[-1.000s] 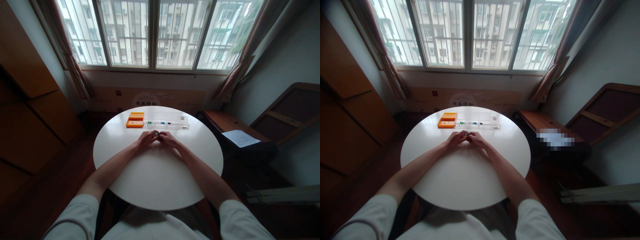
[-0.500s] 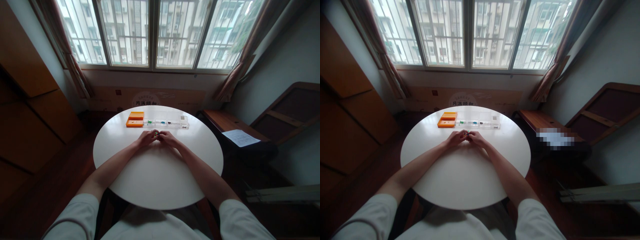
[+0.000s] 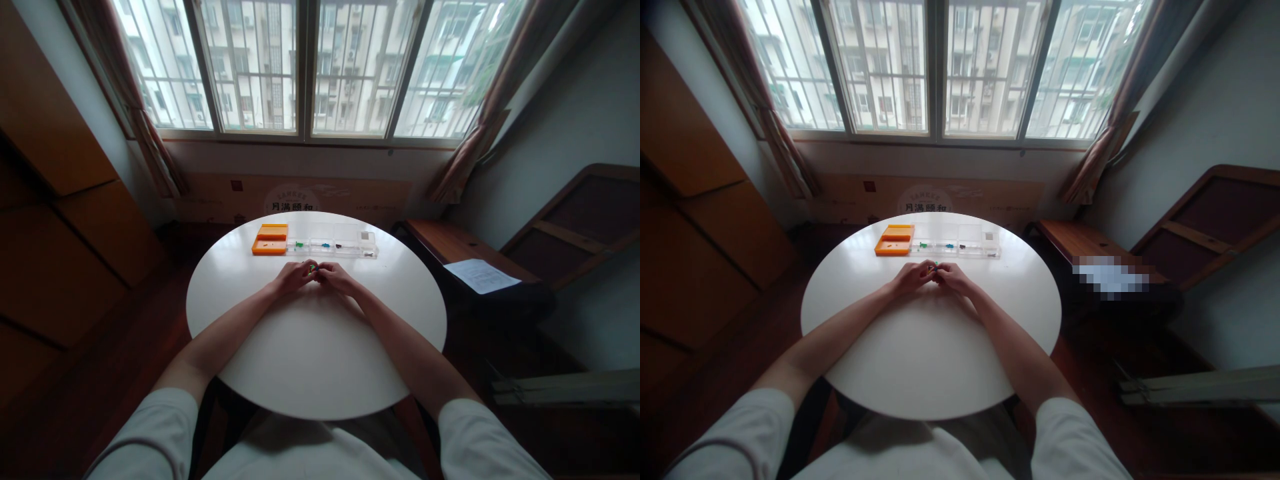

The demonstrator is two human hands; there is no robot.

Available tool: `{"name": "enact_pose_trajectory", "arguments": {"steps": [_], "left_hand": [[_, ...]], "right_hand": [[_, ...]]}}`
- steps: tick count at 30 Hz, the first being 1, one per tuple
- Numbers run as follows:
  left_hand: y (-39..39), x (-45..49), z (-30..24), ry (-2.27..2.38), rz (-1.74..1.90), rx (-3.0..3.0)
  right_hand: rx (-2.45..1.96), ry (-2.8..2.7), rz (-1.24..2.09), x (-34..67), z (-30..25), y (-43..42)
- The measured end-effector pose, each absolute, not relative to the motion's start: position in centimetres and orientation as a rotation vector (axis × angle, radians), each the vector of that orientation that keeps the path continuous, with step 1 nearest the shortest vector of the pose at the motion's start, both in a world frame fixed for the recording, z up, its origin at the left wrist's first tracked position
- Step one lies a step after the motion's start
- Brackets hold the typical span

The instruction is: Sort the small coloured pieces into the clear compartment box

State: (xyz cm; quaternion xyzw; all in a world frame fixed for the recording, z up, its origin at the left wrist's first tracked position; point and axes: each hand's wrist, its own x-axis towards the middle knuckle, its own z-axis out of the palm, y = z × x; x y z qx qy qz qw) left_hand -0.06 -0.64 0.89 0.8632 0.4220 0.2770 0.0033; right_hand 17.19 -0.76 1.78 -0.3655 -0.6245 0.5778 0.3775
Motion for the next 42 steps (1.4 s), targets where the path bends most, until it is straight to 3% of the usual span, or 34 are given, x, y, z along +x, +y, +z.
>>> {"name": "enact_pose_trajectory", "arguments": {"steps": [42], "left_hand": [[-0.44,-0.05,0.63,1.320,0.884,2.704]], "right_hand": [[-0.928,-1.646,1.456,17.29,1.50,-0.57]]}}
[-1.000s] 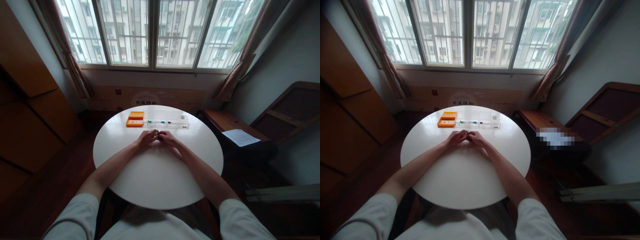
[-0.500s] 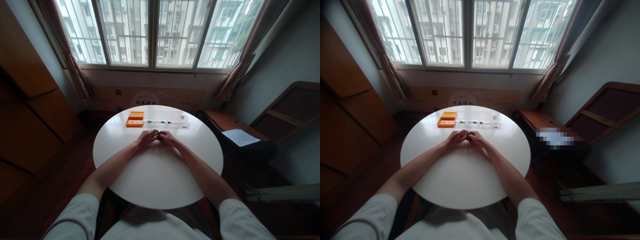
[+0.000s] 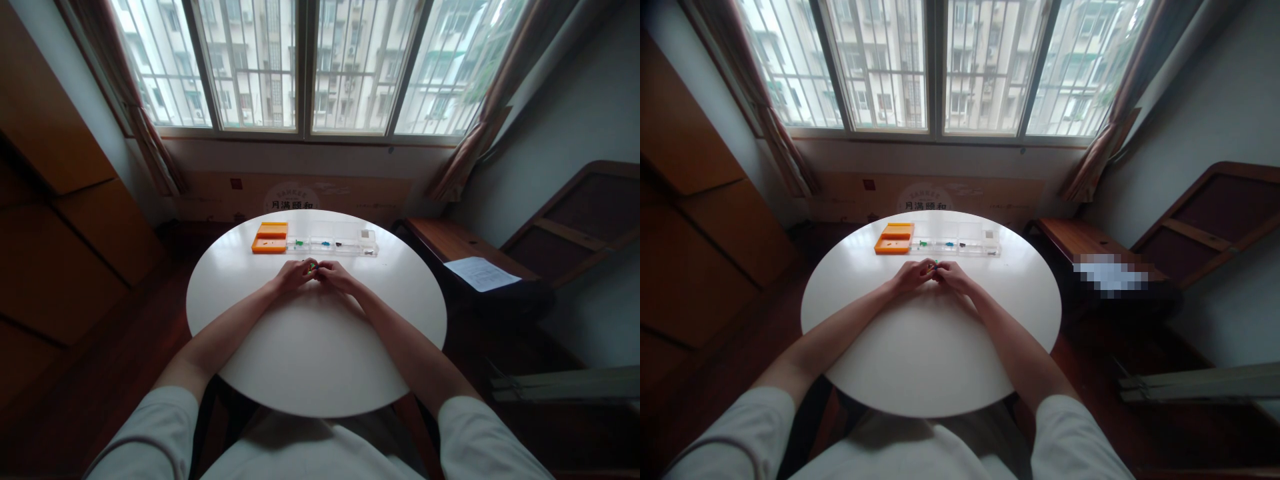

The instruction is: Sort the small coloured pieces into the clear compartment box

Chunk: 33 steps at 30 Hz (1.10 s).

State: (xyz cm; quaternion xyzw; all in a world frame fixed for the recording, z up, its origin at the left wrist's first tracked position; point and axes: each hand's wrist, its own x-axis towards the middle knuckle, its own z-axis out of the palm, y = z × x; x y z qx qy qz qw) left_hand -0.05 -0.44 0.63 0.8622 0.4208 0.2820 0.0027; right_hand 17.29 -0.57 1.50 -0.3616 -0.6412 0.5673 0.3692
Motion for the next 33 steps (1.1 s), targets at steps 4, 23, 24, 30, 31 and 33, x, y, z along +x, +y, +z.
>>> {"name": "enact_pose_trajectory", "arguments": {"steps": [4,23,24,30,31,33], "left_hand": [[-0.49,-0.04,0.67,1.322,0.885,2.697],[-0.60,-0.01,0.88,1.314,0.878,2.677],[-0.63,0.00,0.91,1.318,0.873,2.675],[-0.63,-0.02,0.90,1.323,0.876,2.686],[-0.60,-0.03,0.86,1.321,0.877,2.690],[-0.53,-0.04,0.76,1.324,0.879,2.695]], "right_hand": [[-0.913,-1.646,1.451,17.27,1.45,-0.56],[-0.930,-1.637,1.448,17.21,1.54,-0.62],[-0.928,-1.640,1.447,17.22,1.49,-0.58],[-0.913,-1.648,1.447,17.30,1.25,-0.36],[-0.914,-1.645,1.450,17.31,1.26,-0.37],[-0.916,-1.641,1.451,17.32,1.30,-0.43]]}}
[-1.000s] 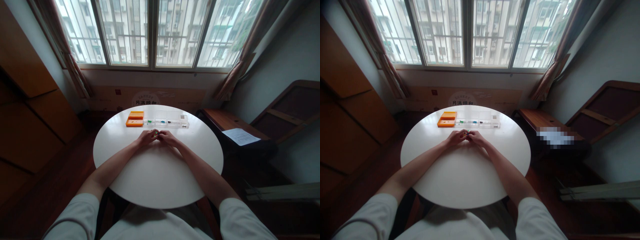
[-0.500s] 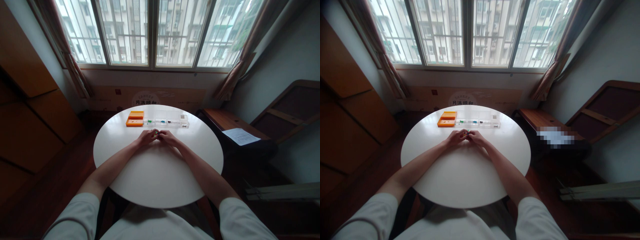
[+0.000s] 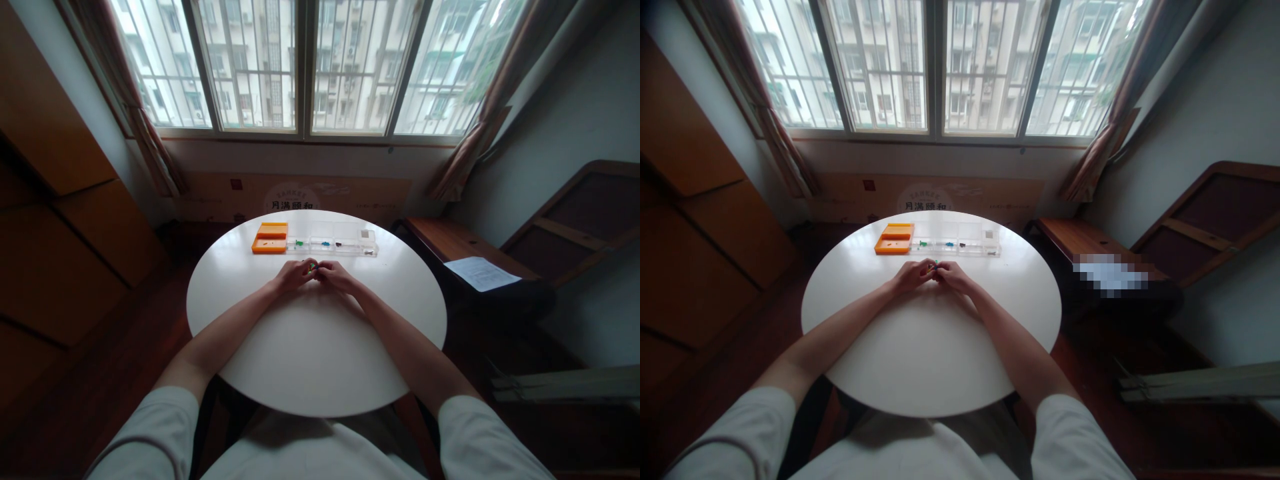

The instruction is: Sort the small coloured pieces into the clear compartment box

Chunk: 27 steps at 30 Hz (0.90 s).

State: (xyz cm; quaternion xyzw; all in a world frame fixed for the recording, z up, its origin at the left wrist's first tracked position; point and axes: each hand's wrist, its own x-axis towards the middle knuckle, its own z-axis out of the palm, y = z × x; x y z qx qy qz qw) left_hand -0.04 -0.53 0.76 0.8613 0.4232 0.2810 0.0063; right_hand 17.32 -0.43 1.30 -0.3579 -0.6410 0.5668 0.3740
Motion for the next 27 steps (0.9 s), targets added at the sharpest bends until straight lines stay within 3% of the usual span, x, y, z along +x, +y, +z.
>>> {"name": "enact_pose_trajectory", "arguments": {"steps": [27], "left_hand": [[-0.47,0.06,0.56,1.365,0.972,2.663]], "right_hand": [[-0.959,-1.491,1.544,17.31,1.35,-0.45]]}}
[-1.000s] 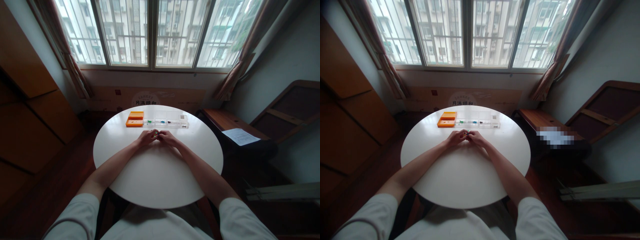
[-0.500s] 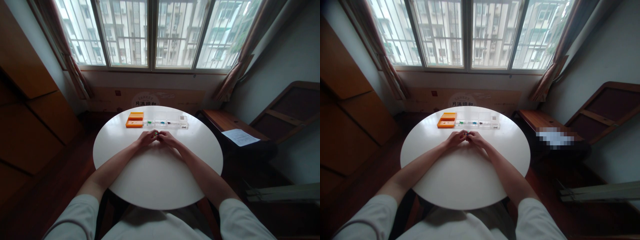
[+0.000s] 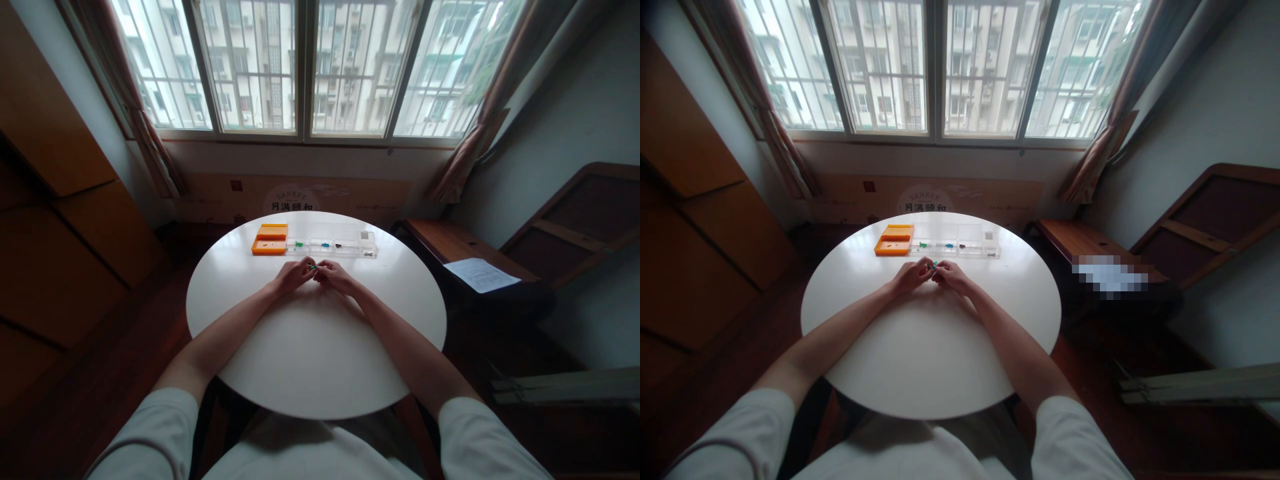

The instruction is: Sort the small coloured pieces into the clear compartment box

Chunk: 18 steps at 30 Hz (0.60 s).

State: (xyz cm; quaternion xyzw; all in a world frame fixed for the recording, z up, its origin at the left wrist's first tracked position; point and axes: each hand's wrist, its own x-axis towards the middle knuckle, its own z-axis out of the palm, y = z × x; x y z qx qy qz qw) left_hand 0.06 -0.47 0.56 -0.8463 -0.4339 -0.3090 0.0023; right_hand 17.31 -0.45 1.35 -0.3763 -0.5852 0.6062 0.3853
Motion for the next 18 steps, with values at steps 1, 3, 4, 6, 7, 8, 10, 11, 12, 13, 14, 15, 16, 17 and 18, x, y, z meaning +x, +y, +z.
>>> {"name": "enact_pose_trajectory", "arguments": {"steps": [1,3,4,6,7,8,10,11,12,13,14,15,16,17,18], "left_hand": [[-0.48,0.05,0.58,-1.363,-0.969,-2.654],[-0.49,0.04,0.63,-1.365,-0.963,-2.652],[-0.50,0.05,0.65,-1.365,-0.960,-2.652],[-0.49,0.07,0.67,-1.368,-0.959,-2.646],[-0.49,0.08,0.66,-1.369,-0.961,-2.642],[-0.48,0.10,0.65,-1.369,-0.963,-2.638],[-0.46,0.11,0.62,-1.363,-0.966,-2.635],[-0.45,0.11,0.61,-1.357,-0.966,-2.636],[-0.44,0.10,0.59,-1.350,-0.966,-2.638],[-0.43,0.09,0.57,-1.343,-0.965,-2.640],[-0.43,0.08,0.55,-1.336,-0.965,-2.641],[-0.42,0.07,0.53,-1.329,-0.966,-2.642],[-0.41,0.05,0.51,-1.322,-0.968,-2.642],[-0.41,0.04,0.48,-1.315,-0.969,-2.644],[-0.40,0.02,0.46,-1.308,-0.968,-2.647]], "right_hand": [[-0.953,-1.485,1.546,17.33,1.31,-0.42],[-0.942,-1.485,1.550,17.35,1.24,-0.36],[-0.939,-1.488,1.550,17.37,1.21,-0.33],[-0.930,-1.497,1.545,17.38,1.17,-0.28],[-0.925,-1.500,1.543,17.39,1.15,-0.26],[-0.923,-1.503,1.544,17.39,1.15,-0.25],[-0.926,-1.507,1.547,17.40,1.15,-0.24],[-0.930,-1.508,1.548,17.39,1.16,-0.24],[-0.932,-1.509,1.547,17.39,1.16,-0.23],[-0.934,-1.510,1.545,17.39,1.15,-0.22],[-0.933,-1.511,1.543,17.39,1.13,-0.19],[-0.932,-1.513,1.542,17.39,1.09,-0.16],[-0.930,-1.518,1.541,17.39,1.04,-0.11],[-0.928,-1.524,1.538,17.40,0.98,-0.05],[-0.925,-1.530,1.532,17.40,0.90,0.01]]}}
